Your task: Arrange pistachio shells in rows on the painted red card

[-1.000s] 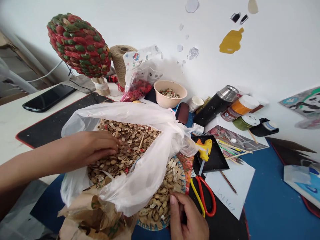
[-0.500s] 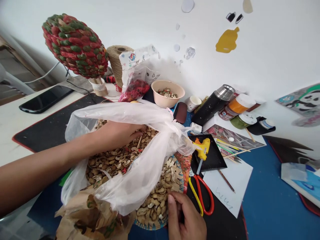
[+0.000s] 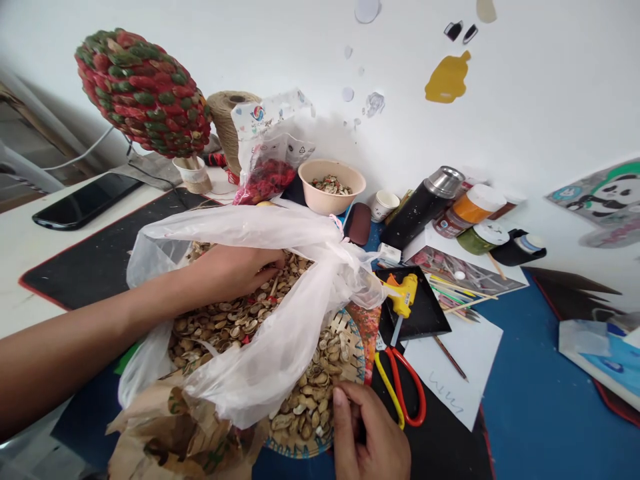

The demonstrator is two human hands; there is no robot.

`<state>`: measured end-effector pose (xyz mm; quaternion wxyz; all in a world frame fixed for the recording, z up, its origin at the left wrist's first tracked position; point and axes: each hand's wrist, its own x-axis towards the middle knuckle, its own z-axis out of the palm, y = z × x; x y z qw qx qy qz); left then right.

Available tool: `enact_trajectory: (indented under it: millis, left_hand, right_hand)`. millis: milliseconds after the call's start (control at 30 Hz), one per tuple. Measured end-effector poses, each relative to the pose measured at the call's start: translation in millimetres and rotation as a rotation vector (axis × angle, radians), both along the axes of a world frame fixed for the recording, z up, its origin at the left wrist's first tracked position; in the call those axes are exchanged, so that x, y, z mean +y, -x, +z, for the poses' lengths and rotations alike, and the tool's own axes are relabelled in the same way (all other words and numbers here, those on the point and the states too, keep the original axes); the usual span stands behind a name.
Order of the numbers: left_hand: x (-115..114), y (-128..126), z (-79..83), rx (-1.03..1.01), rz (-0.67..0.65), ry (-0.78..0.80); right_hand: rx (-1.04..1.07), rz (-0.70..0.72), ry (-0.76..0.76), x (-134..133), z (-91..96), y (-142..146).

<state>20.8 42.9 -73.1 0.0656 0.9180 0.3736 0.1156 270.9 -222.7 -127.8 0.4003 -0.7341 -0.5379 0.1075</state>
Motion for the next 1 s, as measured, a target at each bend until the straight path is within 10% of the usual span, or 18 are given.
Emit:
enact_trajectory:
  millis: [367, 667, 800, 1000]
  left_hand:
    - [-16, 34, 25.2, -0.212, 0.070, 0.247]
    - [-81, -4, 87.7, -0.435, -0.375, 0.293]
    - [-85, -6, 88.7, -0.378, -0.460, 0.246]
    - [-59, 50, 65.5, -0.448, -0.177, 0.189]
  right_hand:
    - [-0.012, 0.016, -0.047, 1, -2.8, -2]
    - [0.011, 0.042, -0.036, 1, -0.1, 1]
    - [0.015, 0.042, -0.025, 1, 1.0, 0]
    - [0.033, 0.045, -0.048, 0, -2.3, 0]
